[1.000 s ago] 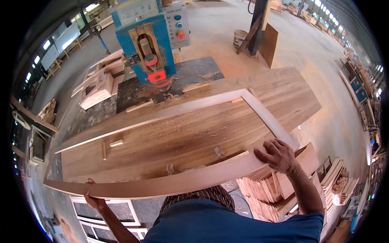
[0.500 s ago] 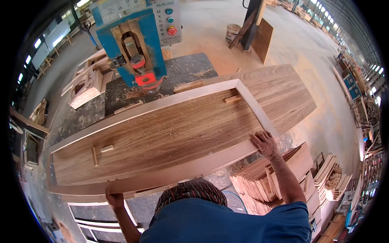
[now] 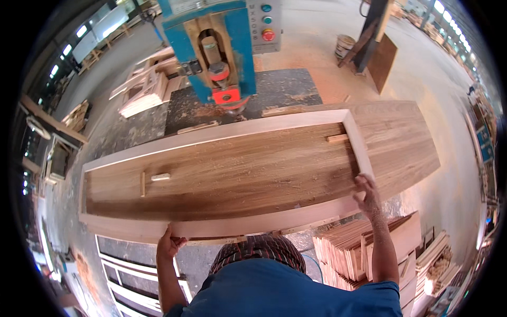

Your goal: The person guides a wooden frame against a shaping machine to profile its edges, clears away sawdust using an air blow gun, and places the frame on a stack on the workshop floor.

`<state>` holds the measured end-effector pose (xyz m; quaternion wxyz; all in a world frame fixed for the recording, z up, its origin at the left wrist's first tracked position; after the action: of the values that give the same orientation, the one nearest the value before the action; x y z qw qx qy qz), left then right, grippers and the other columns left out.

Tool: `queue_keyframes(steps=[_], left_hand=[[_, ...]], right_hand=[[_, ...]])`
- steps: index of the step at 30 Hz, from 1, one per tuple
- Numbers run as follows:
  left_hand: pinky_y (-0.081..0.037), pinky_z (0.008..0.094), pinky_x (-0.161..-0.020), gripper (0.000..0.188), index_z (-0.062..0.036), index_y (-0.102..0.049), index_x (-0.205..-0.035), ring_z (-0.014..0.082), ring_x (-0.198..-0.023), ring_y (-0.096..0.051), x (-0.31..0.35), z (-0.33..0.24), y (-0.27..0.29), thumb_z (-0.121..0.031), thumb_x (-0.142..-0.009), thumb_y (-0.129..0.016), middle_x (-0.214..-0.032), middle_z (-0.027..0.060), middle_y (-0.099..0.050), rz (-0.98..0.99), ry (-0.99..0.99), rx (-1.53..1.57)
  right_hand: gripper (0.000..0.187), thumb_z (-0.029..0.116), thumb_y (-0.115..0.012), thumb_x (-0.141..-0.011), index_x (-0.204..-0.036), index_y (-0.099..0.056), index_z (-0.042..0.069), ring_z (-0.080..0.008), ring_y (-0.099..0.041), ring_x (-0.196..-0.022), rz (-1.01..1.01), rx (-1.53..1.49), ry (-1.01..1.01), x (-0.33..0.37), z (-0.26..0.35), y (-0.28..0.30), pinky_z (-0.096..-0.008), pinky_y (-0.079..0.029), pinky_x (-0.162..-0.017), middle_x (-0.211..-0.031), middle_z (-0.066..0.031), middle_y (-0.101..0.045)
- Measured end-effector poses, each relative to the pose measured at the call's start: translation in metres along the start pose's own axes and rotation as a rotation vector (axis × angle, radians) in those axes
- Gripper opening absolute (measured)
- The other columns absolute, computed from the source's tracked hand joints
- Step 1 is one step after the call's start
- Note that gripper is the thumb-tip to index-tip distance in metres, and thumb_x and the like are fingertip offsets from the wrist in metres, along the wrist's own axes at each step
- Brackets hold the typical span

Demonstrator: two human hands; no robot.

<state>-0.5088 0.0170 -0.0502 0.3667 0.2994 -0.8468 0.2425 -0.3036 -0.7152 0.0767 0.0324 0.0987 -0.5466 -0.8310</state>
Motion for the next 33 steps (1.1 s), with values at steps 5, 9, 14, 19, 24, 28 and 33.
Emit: queue_keyframes(steps=[5,9,14,19,24,28,33], left_hand=[[-0.058,0.0396,-0.06,0.044,-0.0033,-0.061,-0.11,0.0271,-0.068,-0.066,-0.003,0.002,0.003,-0.044,-0.095,-0.06,-0.082,0.014,-0.066,-0.04,-0.008,-0.061],[-0.053,0.0351,-0.049,0.035,-0.0036,-0.062,-0.095,0.0228,-0.056,-0.062,0.008,-0.009,0.01,-0.039,-0.096,-0.059,-0.07,0.0095,-0.062,-0.133,0.043,-0.331],[-0.047,0.0324,-0.045,0.038,-0.0042,-0.06,-0.073,0.0201,-0.05,-0.059,0.016,-0.09,-0.028,-0.035,-0.096,-0.06,-0.061,0.0068,-0.056,-0.179,-0.299,-0.821],[-0.05,0.0458,-0.084,0.034,-0.0007,-0.065,-0.106,0.0398,-0.098,-0.064,-0.033,-0.191,-0.188,-0.028,-0.086,-0.07,-0.105,0.0228,-0.067,-0.134,-1.11,-1.307],[-0.036,0.0475,-0.104,0.057,0.0003,-0.054,-0.125,0.0364,-0.119,-0.049,-0.112,-0.239,-0.327,-0.04,-0.086,-0.066,-0.117,0.02,-0.058,-0.113,-1.438,-1.511],[-0.035,0.0477,-0.103,0.054,-0.0015,-0.056,-0.12,0.0336,-0.114,-0.051,-0.157,-0.228,-0.367,-0.046,-0.089,-0.059,-0.113,0.0171,-0.059,-0.132,-1.274,-1.649],[-0.035,0.0464,-0.101,0.057,-0.0025,-0.056,-0.121,0.0317,-0.112,-0.05,-0.171,-0.212,-0.357,-0.048,-0.088,-0.058,-0.115,0.0142,-0.058,-0.108,-1.238,-1.767]], right_hand=[[0.06,0.025,-0.07,-0.085,-0.137,-0.046,0.005,-0.0446,-0.045,-0.121,-0.167,0.16,-0.336,-0.042,-0.054,-0.012,-0.0501,-0.039,-0.102,-0.133,-0.025,-0.049],[0.056,0.02,-0.065,-0.087,-0.137,-0.045,0.003,-0.0428,-0.048,-0.111,-0.191,0.199,-0.319,-0.062,-0.062,-0.037,-0.0497,-0.039,-0.098,-0.121,-0.0251,-0.055],[0.054,0.014,-0.063,-0.088,-0.138,-0.045,0.005,-0.0399,-0.05,-0.109,-0.201,0.263,-0.31,-0.069,-0.056,-0.045,-0.0493,-0.038,-0.097,-0.118,-0.0209,-0.058],[0.054,0.014,-0.063,-0.088,-0.14,-0.046,0.011,-0.0395,-0.051,-0.11,-0.193,0.303,-0.348,-0.076,-0.05,-0.042,-0.0496,-0.039,-0.098,-0.118,-0.0198,-0.058],[0.059,0.016,-0.064,-0.088,-0.143,-0.044,0.017,-0.04,-0.05,-0.111,-0.158,0.358,-0.487,-0.074,-0.058,-0.048,-0.0498,-0.04,-0.097,-0.118,-0.0193,-0.058],[0.061,0.015,-0.064,-0.087,-0.145,-0.044,0.019,-0.0395,-0.05,-0.11,-0.178,0.374,-0.434,-0.073,-0.055,-0.049,-0.0494,-0.04,-0.097,-0.117,-0.0183,-0.058],[0.062,0.014,-0.065,-0.086,-0.144,-0.045,0.019,-0.0374,-0.051,-0.106,-0.139,0.349,-0.442,-0.056,-0.05,-0.047,-0.0491,-0.04,-0.096,-0.111,-0.0159,-0.06]])
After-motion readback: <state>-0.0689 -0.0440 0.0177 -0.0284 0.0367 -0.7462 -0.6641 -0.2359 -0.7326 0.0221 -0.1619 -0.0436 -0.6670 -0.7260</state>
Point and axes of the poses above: each hand's wrist, its own x-axis away from the middle knuckle, its own y-axis out of the back of the hand, z = x × y, the point moved 8 cm from there along -x, towards the middle knuckle
